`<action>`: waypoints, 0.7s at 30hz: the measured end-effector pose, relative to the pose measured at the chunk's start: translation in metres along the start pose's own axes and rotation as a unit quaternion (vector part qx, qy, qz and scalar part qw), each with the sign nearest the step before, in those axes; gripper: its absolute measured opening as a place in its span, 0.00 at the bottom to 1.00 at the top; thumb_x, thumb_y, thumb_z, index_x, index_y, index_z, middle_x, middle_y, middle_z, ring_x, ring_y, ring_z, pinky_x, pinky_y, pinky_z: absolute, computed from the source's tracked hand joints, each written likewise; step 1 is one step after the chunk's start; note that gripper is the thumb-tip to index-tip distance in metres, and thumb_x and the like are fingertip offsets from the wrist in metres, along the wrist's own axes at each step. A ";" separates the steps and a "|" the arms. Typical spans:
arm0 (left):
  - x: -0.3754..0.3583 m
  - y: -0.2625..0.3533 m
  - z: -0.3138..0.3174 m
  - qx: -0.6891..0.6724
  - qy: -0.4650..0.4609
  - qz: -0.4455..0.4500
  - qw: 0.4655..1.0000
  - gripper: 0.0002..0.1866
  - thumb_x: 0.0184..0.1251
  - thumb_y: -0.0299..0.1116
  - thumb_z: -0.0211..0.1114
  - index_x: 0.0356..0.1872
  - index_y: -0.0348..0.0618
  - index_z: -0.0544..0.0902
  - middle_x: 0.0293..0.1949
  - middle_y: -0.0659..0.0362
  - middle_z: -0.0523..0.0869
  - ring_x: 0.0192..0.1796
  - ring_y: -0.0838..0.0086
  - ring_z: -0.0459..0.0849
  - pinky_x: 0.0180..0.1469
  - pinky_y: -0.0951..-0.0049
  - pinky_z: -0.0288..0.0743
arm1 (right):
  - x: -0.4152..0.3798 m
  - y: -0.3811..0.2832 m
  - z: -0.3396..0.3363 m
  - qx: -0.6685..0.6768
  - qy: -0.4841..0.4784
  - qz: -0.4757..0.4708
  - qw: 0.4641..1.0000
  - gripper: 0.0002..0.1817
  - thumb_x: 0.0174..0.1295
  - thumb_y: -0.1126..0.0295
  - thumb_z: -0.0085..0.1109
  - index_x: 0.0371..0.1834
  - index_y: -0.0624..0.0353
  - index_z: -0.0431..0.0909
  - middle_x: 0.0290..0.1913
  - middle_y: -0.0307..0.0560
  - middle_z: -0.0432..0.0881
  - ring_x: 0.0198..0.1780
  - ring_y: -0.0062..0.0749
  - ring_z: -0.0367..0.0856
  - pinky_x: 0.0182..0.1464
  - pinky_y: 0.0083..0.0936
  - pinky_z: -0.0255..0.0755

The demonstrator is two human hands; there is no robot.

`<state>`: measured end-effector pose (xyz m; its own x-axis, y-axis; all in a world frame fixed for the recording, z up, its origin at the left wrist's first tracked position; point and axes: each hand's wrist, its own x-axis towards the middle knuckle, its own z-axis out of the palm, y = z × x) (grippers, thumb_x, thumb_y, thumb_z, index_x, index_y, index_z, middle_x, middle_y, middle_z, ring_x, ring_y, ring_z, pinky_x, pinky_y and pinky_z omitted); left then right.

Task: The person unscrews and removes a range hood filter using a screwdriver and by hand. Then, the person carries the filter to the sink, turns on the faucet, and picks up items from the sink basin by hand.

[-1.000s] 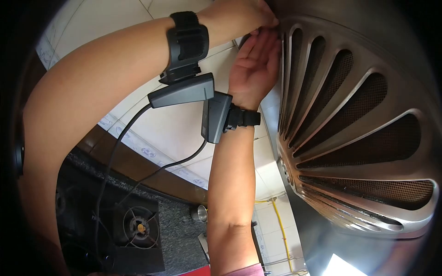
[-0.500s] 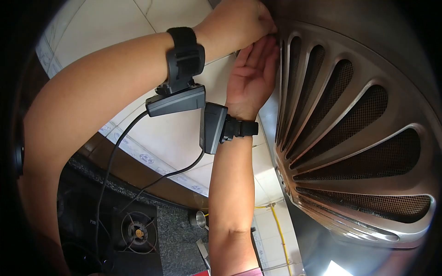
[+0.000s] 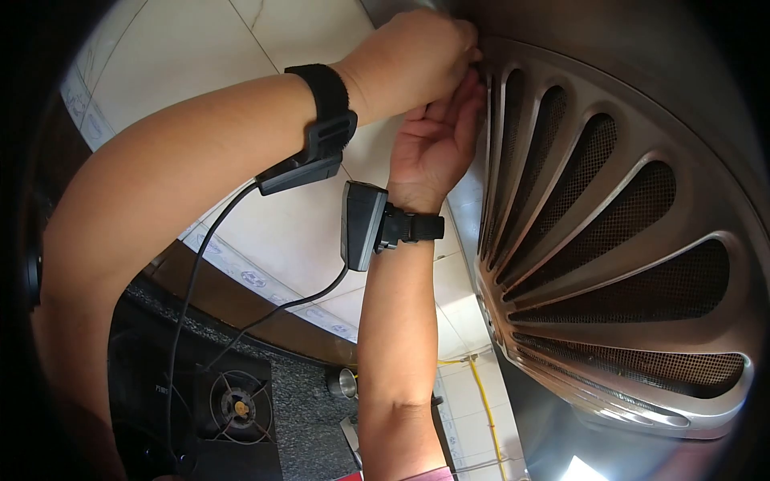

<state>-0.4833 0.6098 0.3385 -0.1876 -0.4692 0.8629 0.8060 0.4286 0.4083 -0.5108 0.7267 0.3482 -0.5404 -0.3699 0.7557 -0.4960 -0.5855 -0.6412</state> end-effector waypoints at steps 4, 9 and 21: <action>-0.002 -0.001 0.006 0.029 0.039 0.058 0.997 0.10 0.58 0.34 0.57 0.31 0.36 0.79 0.26 0.46 0.82 0.33 0.52 0.82 0.37 0.60 0.77 | -0.001 0.000 0.011 -0.036 0.047 -0.010 0.998 0.10 0.64 0.65 0.53 0.46 0.53 0.77 0.44 0.36 0.83 0.44 0.16 0.80 0.27 0.06 0.70; 0.000 0.001 0.005 0.028 0.033 0.054 0.998 0.10 0.58 0.35 0.55 0.27 0.37 0.77 0.26 0.45 0.82 0.32 0.51 0.82 0.37 0.57 0.77 | 0.002 -0.004 -0.003 -0.012 -0.041 0.022 0.999 0.16 0.66 0.63 0.49 0.54 0.55 0.71 0.56 0.41 0.76 0.58 0.29 0.73 0.60 0.32 0.68; -0.012 -0.011 -0.008 -0.267 0.065 -0.014 0.961 0.10 0.57 0.28 0.53 0.30 0.31 0.81 0.29 0.40 0.81 0.32 0.49 0.81 0.37 0.59 0.74 | -0.001 0.001 0.007 -0.056 0.013 -0.051 0.997 0.16 0.68 0.64 0.47 0.55 0.56 0.68 0.58 0.43 0.74 0.59 0.34 0.72 0.61 0.44 0.67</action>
<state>-0.4855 0.6046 0.3211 -0.1688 -0.5821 0.7954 0.9816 -0.0264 0.1890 -0.5060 0.7213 0.3477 -0.4999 -0.2942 0.8146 -0.6212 -0.5335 -0.5739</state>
